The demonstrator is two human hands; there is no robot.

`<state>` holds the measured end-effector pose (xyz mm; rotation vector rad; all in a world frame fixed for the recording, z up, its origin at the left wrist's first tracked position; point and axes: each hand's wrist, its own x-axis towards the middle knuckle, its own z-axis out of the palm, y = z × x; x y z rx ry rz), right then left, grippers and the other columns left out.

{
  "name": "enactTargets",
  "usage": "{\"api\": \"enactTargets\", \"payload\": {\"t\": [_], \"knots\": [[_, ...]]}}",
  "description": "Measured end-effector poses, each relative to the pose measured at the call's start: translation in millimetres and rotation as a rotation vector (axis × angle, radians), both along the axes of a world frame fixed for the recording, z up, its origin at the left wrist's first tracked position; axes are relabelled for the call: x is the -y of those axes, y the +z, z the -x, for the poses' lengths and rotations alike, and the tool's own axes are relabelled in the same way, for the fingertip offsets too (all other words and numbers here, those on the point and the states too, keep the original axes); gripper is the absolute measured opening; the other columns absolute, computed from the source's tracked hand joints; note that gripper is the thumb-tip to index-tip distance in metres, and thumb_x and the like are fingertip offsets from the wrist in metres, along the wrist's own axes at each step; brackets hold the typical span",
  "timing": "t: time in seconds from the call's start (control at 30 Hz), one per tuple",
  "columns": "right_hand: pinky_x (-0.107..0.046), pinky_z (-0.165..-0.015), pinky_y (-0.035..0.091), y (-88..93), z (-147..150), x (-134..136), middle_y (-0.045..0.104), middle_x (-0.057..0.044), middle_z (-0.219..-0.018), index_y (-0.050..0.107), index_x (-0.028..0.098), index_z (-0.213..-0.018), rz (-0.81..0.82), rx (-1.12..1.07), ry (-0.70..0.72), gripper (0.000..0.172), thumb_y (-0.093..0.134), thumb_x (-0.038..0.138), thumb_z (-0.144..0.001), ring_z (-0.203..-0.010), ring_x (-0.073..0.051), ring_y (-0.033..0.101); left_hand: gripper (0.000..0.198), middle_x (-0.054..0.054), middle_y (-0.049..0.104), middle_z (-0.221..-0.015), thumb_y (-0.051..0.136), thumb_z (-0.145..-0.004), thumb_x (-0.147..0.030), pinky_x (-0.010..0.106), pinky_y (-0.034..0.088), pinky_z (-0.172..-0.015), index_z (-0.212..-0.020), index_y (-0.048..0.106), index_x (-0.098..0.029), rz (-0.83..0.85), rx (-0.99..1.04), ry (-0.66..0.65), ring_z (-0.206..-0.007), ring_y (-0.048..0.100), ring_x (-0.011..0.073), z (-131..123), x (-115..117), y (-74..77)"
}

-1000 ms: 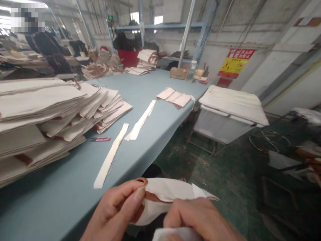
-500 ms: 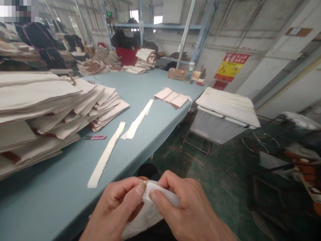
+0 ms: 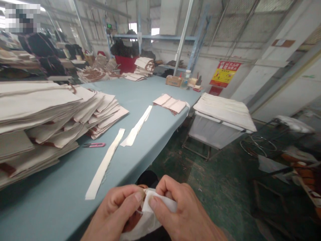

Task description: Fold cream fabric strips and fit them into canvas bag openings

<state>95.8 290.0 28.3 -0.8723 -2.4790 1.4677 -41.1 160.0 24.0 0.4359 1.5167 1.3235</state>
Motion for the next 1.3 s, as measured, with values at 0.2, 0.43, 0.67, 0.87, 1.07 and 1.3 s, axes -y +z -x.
{"api": "enactTargets", "payload": {"t": [0.2,0.43,0.67,0.87,1.07,1.3], "knots": [[-0.026,-0.058,0.029,0.5,1.0,3.2,0.054,0.004,-0.065,0.057,0.023,-0.080,0.043,-0.062,-0.001,0.027,0.060,0.044,-0.096,-0.061,-0.013,0.047,0.069,-0.007,0.037,-0.054,0.076,-0.073,-0.084,0.026,0.015,-0.051,-0.064,0.062,-0.017,-0.081,0.029,-0.057,-0.052,0.026,0.0089,4.5,-2.6,-5.7],[-0.026,-0.058,0.030,-11.3,0.2,6.6,0.054,0.003,-0.067,0.056,0.022,-0.079,0.073,-0.067,-0.083,0.031,0.061,0.048,-0.097,-0.064,-0.014,0.047,0.068,-0.008,0.034,-0.054,0.074,-0.075,-0.084,0.027,0.012,-0.052,-0.067,0.064,-0.017,-0.074,-0.022,-0.100,-0.052,0.021,0.0088,4.1,-8.3,2.5],[-0.025,-0.055,0.031,-5.8,4.3,5.2,0.054,0.005,-0.061,0.052,0.023,-0.076,0.139,-0.109,-0.108,0.033,0.058,0.050,-0.095,-0.058,-0.013,0.047,0.071,-0.008,0.031,-0.057,0.070,-0.076,-0.087,0.028,0.012,-0.054,-0.069,0.063,-0.017,-0.027,-0.098,-0.095,-0.056,0.021,0.0098,2.8,-8.6,9.4],[-0.026,-0.057,0.032,0.1,3.8,5.3,0.054,0.004,-0.062,0.051,0.023,-0.074,0.093,-0.121,-0.128,0.033,0.058,0.047,-0.095,-0.060,-0.013,0.049,0.058,-0.002,0.054,-0.062,0.078,-0.079,-0.073,0.023,0.027,-0.054,-0.076,0.072,-0.016,-0.053,-0.102,-0.037,-0.059,0.037,0.0116,-0.7,-6.0,13.1],[-0.025,-0.052,0.030,-7.2,3.1,5.7,0.054,0.005,-0.058,0.052,0.023,-0.075,0.132,-0.147,-0.125,0.032,0.061,0.046,-0.094,-0.054,-0.012,0.048,0.030,0.003,0.076,-0.078,0.084,-0.074,-0.046,0.025,0.051,-0.071,-0.085,0.081,-0.018,-0.028,-0.180,0.019,-0.078,0.067,0.0216,-14.4,-6.7,19.5],[-0.024,-0.051,0.030,-15.3,2.6,6.4,0.055,0.005,-0.059,0.052,0.023,-0.076,0.178,-0.181,-0.113,0.031,0.062,0.046,-0.095,-0.053,-0.012,0.048,0.027,0.001,0.078,-0.082,0.068,-0.086,-0.045,0.025,0.051,-0.068,-0.086,0.078,-0.020,-0.009,-0.426,0.018,-0.076,0.068,0.0221,-14.7,-4.4,6.9]]}}
